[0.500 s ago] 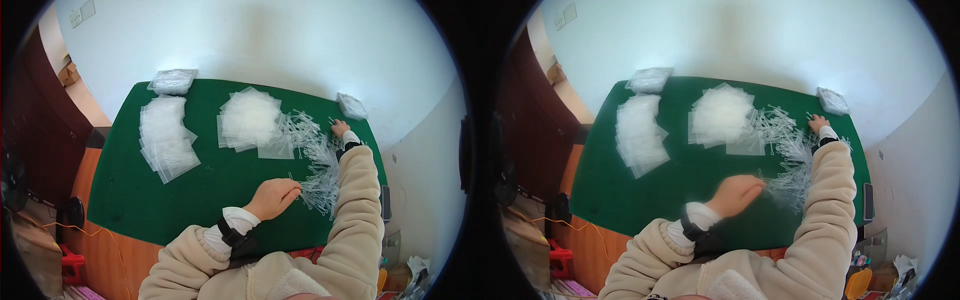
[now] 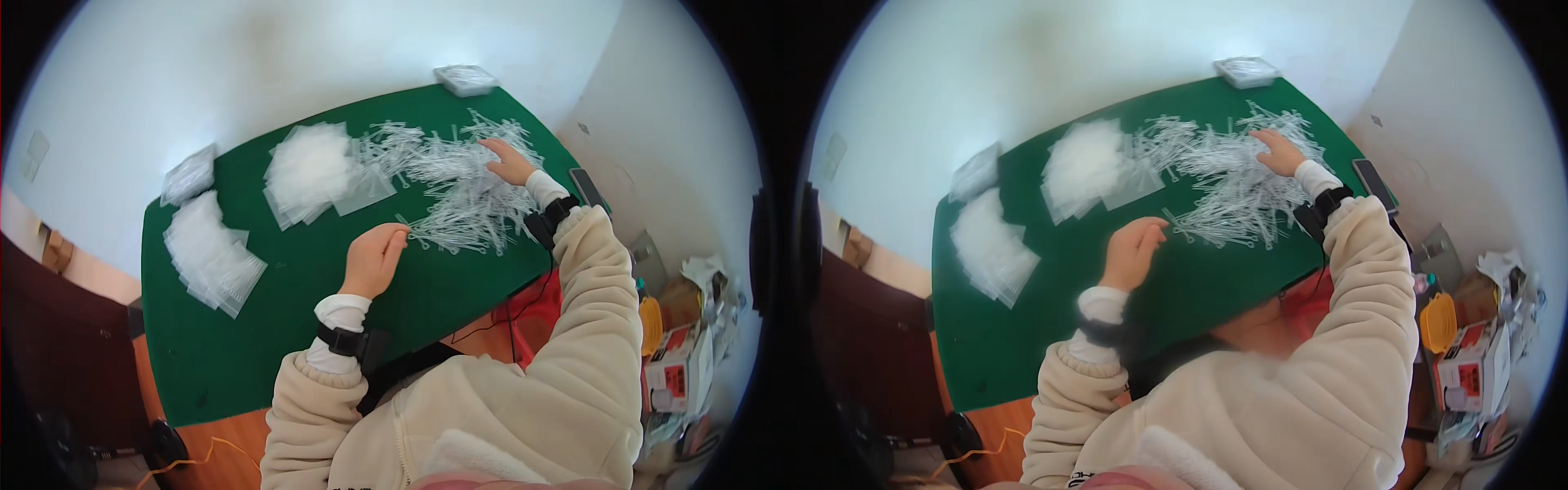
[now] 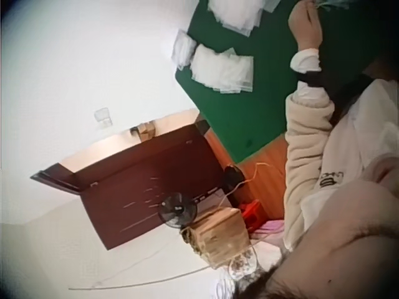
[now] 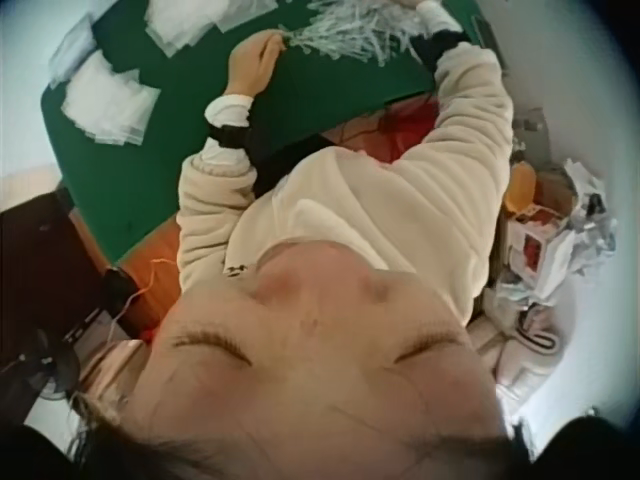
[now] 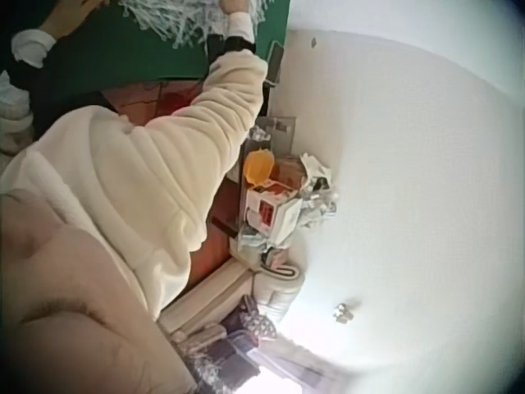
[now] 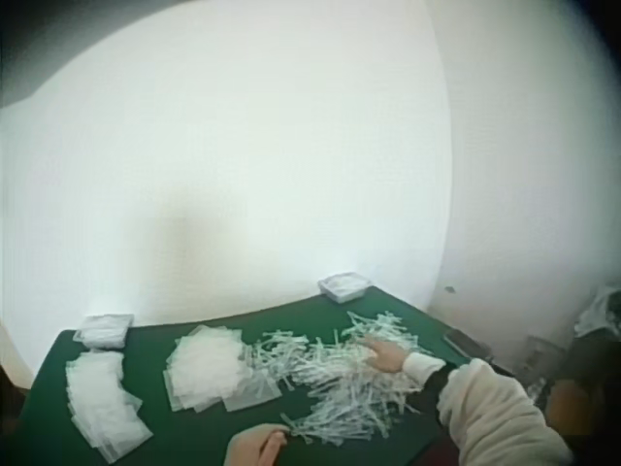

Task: Sorting small plastic components and placing them into clear plastic bags on a workbench.

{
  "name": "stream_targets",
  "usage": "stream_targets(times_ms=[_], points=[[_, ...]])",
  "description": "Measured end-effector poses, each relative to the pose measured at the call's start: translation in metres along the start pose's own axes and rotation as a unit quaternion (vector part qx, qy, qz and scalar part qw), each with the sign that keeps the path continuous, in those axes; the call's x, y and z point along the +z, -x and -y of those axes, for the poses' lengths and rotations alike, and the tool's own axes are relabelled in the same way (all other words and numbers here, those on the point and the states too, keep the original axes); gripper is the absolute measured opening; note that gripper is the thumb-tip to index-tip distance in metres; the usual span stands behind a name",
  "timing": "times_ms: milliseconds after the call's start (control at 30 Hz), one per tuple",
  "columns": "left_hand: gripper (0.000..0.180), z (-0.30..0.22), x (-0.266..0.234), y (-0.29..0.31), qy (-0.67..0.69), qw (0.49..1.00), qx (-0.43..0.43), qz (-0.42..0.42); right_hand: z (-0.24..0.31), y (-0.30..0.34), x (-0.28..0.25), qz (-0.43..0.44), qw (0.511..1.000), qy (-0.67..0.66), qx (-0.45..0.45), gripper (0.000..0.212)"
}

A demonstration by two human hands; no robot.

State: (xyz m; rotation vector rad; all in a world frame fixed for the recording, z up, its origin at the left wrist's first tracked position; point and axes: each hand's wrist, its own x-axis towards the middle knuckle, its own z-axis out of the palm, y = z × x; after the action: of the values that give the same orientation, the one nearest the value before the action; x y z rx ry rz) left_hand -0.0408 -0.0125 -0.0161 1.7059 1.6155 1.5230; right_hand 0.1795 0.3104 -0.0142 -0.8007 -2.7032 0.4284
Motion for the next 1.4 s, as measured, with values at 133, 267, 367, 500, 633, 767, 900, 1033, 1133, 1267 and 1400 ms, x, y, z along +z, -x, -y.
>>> stream_targets(times_ms=[133, 267, 367, 500, 633, 767, 900, 1033, 1133, 1267, 1400], points=[[0.021, -0.001, 0.002, -0.001, -0.002, 1.000, 0.000, 0.010, -0.039, 0.054, -0.029, -0.119, 0.973, 0.026, 0.194, 0.051], [0.022, -0.002, 0.006, -0.001, -0.017, 0.999, 0.006, 0.040, -0.102, 0.093, -0.030, -0.157, 0.907, -0.120, 0.372, 0.053], [0.023, -0.001, 0.004, 0.002, -0.043, 0.997, 0.006, 0.058, -0.092, 0.103, 0.003, -0.176, 0.895, -0.119, 0.393, 0.055], [0.023, 0.002, 0.006, 0.002, -0.045, 0.996, -0.001, 0.074, -0.040, 0.090, 0.013, -0.098, 0.909, -0.073, 0.399, 0.066], [0.024, -0.002, 0.006, 0.002, -0.054, 0.994, -0.016, 0.091, 0.013, 0.068, 0.031, -0.108, 0.914, -0.005, 0.391, 0.077], [0.026, -0.003, 0.007, 0.003, -0.054, 0.992, -0.030, 0.105, 0.035, 0.037, 0.058, -0.155, 0.914, 0.068, 0.368, 0.084], [0.026, 0.000, 0.007, 0.005, -0.057, 0.991, -0.033, 0.117, 0.064, 0.017, 0.059, -0.054, 0.934, 0.144, 0.322, 0.088], [0.027, 0.000, 0.007, 0.003, -0.077, 0.989, -0.032, 0.122, 0.087, 0.002, 0.064, -0.040, 0.949, 0.137, 0.280, 0.087], [0.028, 0.000, 0.007, 0.001, -0.083, 0.987, -0.027, 0.132, 0.101, -0.011, 0.072, -0.037, 0.958, 0.147, 0.244, 0.084], [0.028, -0.002, 0.006, 0.000, -0.095, 0.985, -0.033, 0.142, 0.117, -0.027, 0.089, -0.042, 0.973, 0.131, 0.185, 0.082], [0.027, -0.002, 0.007, 0.001, -0.113, 0.982, -0.031, 0.146, 0.135, -0.039, 0.100, -0.018, 0.981, 0.146, 0.127, 0.080]])
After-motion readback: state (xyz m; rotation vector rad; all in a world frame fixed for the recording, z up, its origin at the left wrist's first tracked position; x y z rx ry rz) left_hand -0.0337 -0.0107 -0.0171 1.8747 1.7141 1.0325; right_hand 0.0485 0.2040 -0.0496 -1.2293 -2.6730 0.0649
